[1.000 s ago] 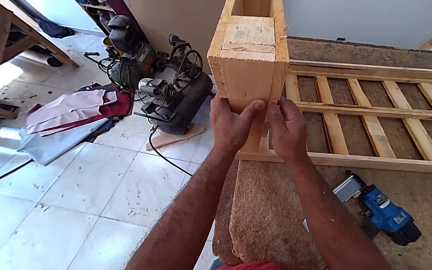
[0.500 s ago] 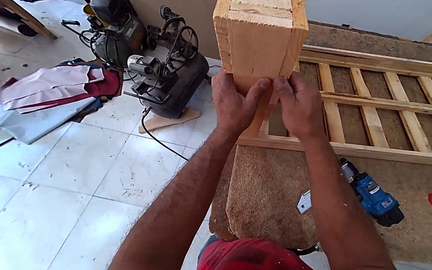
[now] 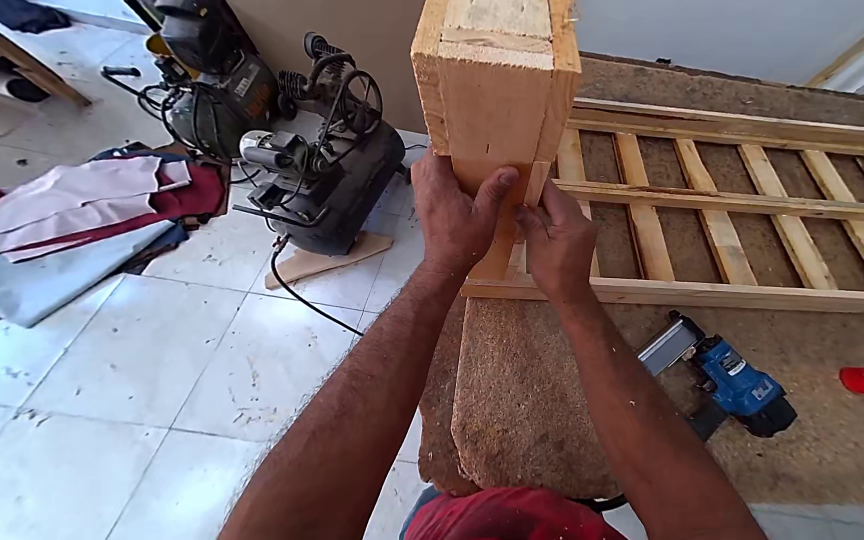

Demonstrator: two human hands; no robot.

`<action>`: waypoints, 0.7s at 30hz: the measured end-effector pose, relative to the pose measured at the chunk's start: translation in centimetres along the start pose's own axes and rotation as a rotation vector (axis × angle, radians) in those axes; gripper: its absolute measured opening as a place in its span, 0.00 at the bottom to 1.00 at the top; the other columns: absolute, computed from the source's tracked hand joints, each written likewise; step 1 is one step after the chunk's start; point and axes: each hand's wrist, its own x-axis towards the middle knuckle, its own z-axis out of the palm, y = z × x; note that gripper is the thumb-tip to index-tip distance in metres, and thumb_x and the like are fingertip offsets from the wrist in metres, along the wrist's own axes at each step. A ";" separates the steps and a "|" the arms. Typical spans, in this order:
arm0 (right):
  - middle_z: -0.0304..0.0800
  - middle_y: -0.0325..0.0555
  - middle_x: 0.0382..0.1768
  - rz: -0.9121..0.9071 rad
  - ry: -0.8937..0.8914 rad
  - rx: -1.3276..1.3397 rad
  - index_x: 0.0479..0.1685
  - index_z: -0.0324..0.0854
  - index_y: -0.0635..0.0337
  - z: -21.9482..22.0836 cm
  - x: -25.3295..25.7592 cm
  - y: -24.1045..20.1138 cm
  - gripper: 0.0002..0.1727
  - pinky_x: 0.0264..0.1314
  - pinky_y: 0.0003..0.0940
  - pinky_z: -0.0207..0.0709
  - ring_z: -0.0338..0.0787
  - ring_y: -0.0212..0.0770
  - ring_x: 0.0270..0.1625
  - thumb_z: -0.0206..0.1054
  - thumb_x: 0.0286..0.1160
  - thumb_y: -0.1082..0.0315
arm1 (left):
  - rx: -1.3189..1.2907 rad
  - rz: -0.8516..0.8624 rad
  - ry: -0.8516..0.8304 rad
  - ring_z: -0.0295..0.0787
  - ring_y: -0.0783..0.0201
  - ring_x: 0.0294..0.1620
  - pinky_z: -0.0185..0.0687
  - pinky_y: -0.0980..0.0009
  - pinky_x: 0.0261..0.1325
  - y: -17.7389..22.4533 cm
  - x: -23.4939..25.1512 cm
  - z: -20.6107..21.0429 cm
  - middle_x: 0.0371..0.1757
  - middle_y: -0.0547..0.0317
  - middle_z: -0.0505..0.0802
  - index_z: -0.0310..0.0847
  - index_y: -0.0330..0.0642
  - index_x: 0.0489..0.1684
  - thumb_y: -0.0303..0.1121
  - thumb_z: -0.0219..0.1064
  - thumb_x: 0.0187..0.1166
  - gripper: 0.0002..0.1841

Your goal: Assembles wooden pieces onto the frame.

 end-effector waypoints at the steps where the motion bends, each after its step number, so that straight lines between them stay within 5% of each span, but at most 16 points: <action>1: 0.94 0.48 0.58 0.014 -0.031 0.040 0.71 0.84 0.64 -0.3 0.1 0.2 0.25 0.68 0.38 0.86 0.92 0.39 0.61 0.75 0.76 0.63 | 0.001 -0.004 -0.012 0.84 0.56 0.64 0.76 0.54 0.72 0.0 0.0 -0.1 0.57 0.49 0.90 0.75 0.36 0.70 0.72 0.65 0.71 0.45; 5: 0.94 0.46 0.59 0.050 -0.085 0.285 0.73 0.82 0.62 -1.6 1.7 -0.2 0.25 0.69 0.36 0.88 0.93 0.34 0.61 0.69 0.83 0.58 | 0.026 -0.008 -0.062 0.84 0.55 0.64 0.76 0.53 0.73 0.1 0.2 -0.6 0.58 0.47 0.89 0.74 0.35 0.71 0.73 0.64 0.72 0.46; 11: 0.93 0.41 0.41 0.063 -0.007 0.117 0.57 0.90 0.58 -1.0 3.4 -2.4 0.21 0.51 0.34 0.89 0.92 0.32 0.44 0.68 0.82 0.50 | 0.062 0.000 -0.023 0.85 0.54 0.59 0.79 0.54 0.68 -0.2 0.2 -0.4 0.52 0.47 0.89 0.76 0.35 0.64 0.76 0.61 0.70 0.46; 13: 0.95 0.40 0.44 0.147 -0.119 0.078 0.58 0.91 0.54 -2.1 3.8 -2.9 0.23 0.55 0.38 0.89 0.93 0.33 0.47 0.68 0.81 0.45 | 0.061 -0.012 -0.032 0.86 0.55 0.60 0.79 0.54 0.68 -0.1 0.2 -0.4 0.53 0.47 0.89 0.76 0.34 0.65 0.75 0.62 0.70 0.47; 15: 0.94 0.44 0.57 0.199 -0.270 0.007 0.69 0.86 0.54 -4.3 3.6 -3.9 0.31 0.66 0.46 0.87 0.92 0.39 0.60 0.71 0.76 0.41 | 0.023 -0.067 -0.085 0.87 0.59 0.61 0.81 0.55 0.69 0.6 0.1 -0.8 0.57 0.49 0.89 0.74 0.35 0.70 0.69 0.66 0.72 0.43; 18: 0.82 0.47 0.75 0.240 -0.311 -0.113 0.86 0.71 0.49 -10.1 -1.5 -2.1 0.41 0.70 0.56 0.84 0.87 0.47 0.71 0.69 0.76 0.38 | -0.133 -0.124 -0.113 0.90 0.67 0.61 0.90 0.62 0.67 1.4 -0.7 -2.1 0.61 0.55 0.91 0.72 0.39 0.73 0.48 0.74 0.76 0.32; 21: 0.84 0.62 0.70 0.597 -0.006 -0.369 0.80 0.75 0.59 -19.4 -12.7 7.4 0.39 0.71 0.68 0.78 0.85 0.62 0.70 0.67 0.79 0.39 | -0.136 -0.126 -0.066 0.76 0.57 0.82 0.77 0.55 0.83 0.7 -4.4 -3.4 0.84 0.49 0.76 0.64 0.39 0.87 0.39 0.70 0.81 0.34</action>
